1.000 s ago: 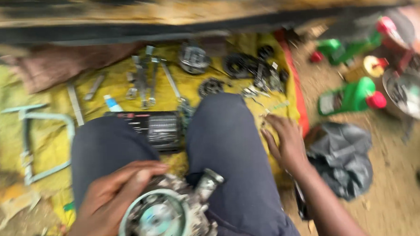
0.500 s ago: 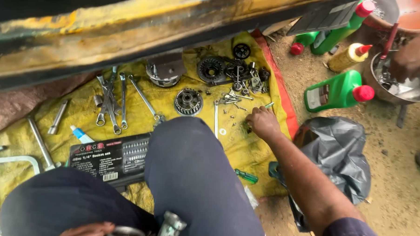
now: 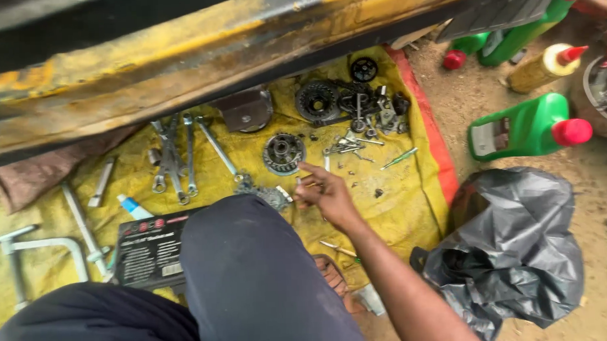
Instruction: The person sits on the ground under a vehicle and works on a small engine cylinder assembly held on their lap. They fit a piston into the cylinder, press in a wrist pin, fit a ring around the piston, and use a socket wrench and pliers on the assembly, with other engine parts and hand tools laid out on a mat nearby.
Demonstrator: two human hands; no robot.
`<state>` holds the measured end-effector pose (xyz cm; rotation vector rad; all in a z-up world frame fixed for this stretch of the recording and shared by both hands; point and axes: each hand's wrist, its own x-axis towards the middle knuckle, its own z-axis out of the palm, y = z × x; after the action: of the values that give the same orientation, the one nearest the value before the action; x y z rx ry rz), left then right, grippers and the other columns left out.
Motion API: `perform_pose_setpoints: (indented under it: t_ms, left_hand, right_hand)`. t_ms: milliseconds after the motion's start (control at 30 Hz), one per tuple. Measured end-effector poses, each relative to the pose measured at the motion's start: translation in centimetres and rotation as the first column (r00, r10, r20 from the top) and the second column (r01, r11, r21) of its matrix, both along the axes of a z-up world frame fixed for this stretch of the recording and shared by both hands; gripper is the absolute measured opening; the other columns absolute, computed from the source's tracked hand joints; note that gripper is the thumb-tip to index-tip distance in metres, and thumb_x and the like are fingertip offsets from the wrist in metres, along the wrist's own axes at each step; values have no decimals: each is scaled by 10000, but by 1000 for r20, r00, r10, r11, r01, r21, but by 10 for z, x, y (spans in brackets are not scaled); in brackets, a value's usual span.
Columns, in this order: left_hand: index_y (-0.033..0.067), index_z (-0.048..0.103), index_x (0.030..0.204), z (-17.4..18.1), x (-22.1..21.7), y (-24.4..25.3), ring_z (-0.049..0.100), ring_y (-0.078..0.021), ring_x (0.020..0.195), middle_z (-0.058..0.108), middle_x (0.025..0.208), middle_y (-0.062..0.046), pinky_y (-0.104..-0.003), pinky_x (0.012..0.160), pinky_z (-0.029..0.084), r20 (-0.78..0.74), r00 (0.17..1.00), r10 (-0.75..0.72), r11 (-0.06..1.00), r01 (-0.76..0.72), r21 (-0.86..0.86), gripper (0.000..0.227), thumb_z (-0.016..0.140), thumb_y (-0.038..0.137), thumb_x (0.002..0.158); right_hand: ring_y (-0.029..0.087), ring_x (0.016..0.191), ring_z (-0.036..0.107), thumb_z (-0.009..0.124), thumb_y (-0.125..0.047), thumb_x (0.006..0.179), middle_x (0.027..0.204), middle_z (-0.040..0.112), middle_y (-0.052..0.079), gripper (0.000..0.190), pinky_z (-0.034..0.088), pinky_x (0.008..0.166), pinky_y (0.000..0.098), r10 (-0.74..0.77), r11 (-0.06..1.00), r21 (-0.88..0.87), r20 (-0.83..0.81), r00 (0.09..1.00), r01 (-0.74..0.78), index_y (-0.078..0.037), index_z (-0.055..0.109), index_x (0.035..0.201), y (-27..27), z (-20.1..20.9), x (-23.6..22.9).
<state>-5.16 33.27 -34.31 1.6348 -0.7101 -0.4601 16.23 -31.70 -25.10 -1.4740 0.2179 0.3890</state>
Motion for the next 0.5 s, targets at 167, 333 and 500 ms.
perform_pose_setpoints:
  t_ms: [167, 333, 500]
  left_hand:
    - [-115, 676, 1310, -8, -2, -4, 615, -429, 1325, 668, 1356, -281, -515, 1159, 451, 19, 998, 58, 997, -59, 57, 450, 473, 218, 1086]
    - [-113, 683, 1307, 91, -33, -99, 615, -419, 1315, 668, 1346, -271, -507, 1154, 452, 7, 985, 171, 980, -171, 102, 454, 479, 222, 1078]
    - [-96, 720, 1170, 315, -45, -273, 672, -388, 1225, 715, 1247, -277, -473, 1105, 471, -177, 756, 631, 774, -630, 69, 364, 518, 184, 1054]
  right_hand:
    - [225, 1095, 659, 597, -43, 1006, 1483, 595, 109, 295, 547, 898, 345, 240, 970, -128, 376, 895, -206, 2, 617, 1297, 49, -45, -3]
    - [223, 1145, 626, 535, -113, 1037, 1328, 637, 130, 364, 502, 1001, 366, 336, 941, -100, 392, 856, -324, -14, 595, 1382, 67, -77, -22]
    - [223, 982, 676, 544, -169, 1014, 1157, 700, 130, 349, 546, 879, 385, 262, 946, 126, 237, 935, -297, 23, 633, 1291, 73, -13, -25]
